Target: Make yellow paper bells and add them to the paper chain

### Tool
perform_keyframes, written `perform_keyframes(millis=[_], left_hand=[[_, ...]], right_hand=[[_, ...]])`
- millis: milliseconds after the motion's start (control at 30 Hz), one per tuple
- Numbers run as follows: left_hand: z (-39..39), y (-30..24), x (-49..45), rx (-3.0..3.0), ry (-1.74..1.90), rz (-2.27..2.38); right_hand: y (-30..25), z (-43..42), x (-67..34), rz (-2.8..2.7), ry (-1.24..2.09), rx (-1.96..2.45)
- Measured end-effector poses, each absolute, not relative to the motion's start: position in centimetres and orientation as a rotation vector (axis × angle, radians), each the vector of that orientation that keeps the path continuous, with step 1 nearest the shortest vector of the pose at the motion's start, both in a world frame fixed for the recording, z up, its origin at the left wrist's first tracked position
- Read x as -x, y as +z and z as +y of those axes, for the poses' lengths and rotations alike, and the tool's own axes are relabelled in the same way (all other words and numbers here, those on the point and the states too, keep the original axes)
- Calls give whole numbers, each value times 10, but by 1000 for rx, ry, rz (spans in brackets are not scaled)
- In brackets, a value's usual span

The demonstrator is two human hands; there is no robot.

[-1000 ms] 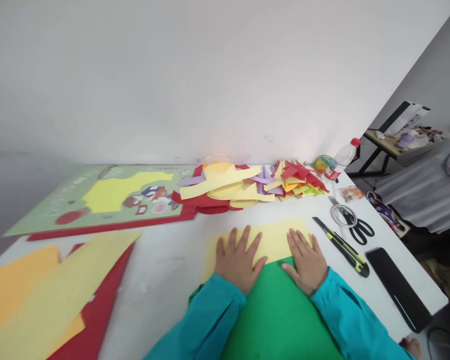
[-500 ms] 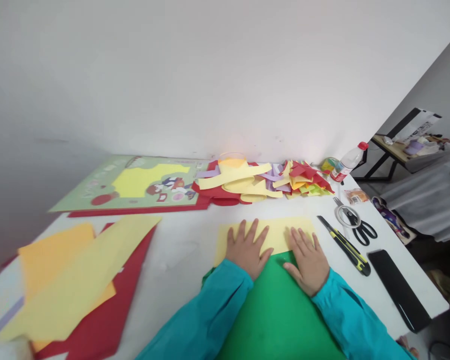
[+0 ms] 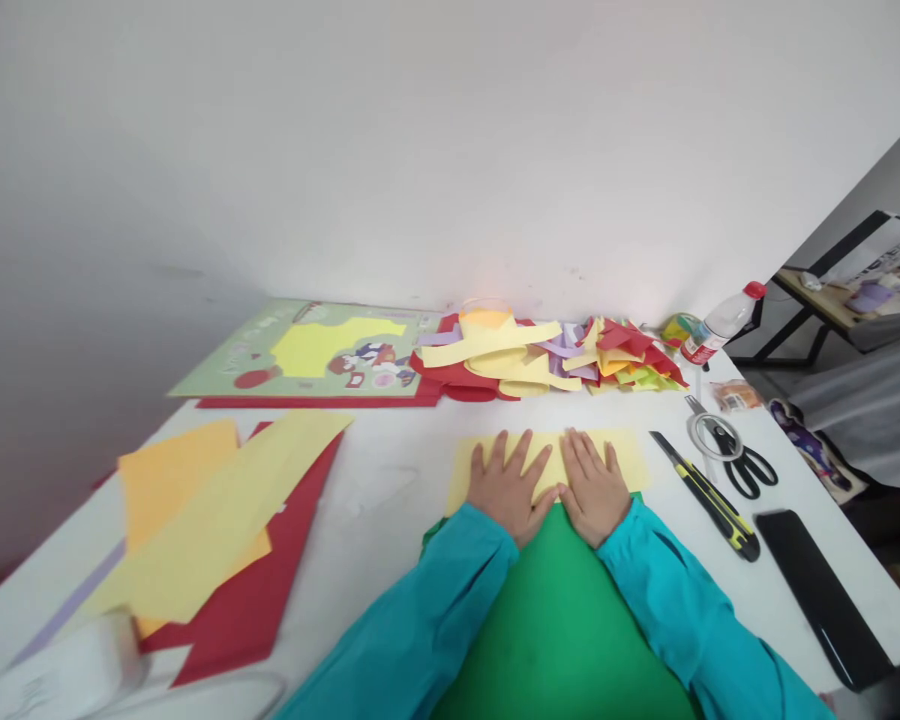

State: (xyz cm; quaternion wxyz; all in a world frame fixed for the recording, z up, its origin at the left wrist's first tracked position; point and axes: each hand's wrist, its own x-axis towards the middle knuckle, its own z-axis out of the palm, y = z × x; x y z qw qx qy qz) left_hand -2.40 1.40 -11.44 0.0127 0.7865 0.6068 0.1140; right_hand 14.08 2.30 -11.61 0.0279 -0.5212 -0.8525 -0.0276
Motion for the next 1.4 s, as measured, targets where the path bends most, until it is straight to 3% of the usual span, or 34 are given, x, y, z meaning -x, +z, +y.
perform_keyframes(millis=[967,1400], left_hand=[[15,-118,28,-2422,247,1823],[48,-115,21,-2372,171,1881]], right_hand=[[-115,26,-169,-2641,-87,1759],[-109,55,-153,-2646,-73,1602]])
